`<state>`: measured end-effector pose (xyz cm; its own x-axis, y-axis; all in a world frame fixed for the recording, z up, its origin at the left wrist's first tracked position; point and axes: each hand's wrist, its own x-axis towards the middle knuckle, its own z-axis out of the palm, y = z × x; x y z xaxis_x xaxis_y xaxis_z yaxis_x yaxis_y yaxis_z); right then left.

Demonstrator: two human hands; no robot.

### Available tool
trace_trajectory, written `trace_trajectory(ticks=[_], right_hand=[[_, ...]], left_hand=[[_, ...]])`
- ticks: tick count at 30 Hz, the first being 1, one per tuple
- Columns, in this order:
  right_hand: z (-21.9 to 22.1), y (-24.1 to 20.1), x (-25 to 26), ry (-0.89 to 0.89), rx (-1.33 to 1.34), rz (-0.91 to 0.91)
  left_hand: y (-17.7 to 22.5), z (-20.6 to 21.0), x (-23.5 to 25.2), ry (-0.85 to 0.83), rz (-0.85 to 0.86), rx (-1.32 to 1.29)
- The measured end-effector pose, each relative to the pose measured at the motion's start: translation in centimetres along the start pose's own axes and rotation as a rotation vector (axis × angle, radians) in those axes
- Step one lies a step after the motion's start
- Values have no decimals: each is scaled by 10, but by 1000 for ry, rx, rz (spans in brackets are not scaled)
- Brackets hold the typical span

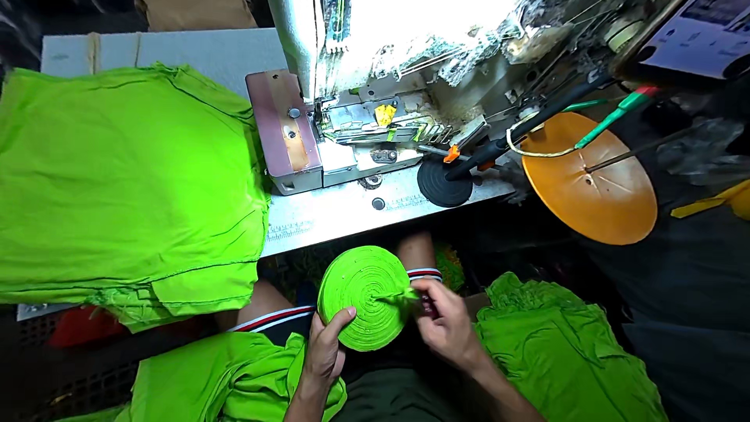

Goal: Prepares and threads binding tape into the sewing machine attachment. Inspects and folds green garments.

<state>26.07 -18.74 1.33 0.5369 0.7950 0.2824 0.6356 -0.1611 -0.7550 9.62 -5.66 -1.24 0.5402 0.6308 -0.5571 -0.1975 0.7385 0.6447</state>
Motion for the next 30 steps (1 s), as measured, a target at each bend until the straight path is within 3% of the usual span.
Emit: trace_trajectory(ticks=[2,7,9,13,15,17,20,26,28,30], right_hand=[[-26,4,1,125,11,75],[-90,19,2,547,-292,336],[-87,15,1,480,-299,335],[-22,3,0,-24,-22,100],[16,1,1,-169,-6,52],[31,5,3,-166,-114,-14],[7,15,9,-96,-179,45],[-81,48,9,404,-384,345],[-85,45,7,395,-382,339],[-67,36,3,241,-248,265]], left_hand=[[0,-3,4,27,5,-5],[3,-9,9,43,14,-13],[4,-7,9,41,23,2],[0,-1,8,11,22,41],[-1,0,6,-4,34,47],[-1,-3,5,17,45,53],[4,-9,5,57,42,36],[2,-11,10,39,10,24],[2,-11,13,38,-1,17],[2,-10,14,28,-9,24]])
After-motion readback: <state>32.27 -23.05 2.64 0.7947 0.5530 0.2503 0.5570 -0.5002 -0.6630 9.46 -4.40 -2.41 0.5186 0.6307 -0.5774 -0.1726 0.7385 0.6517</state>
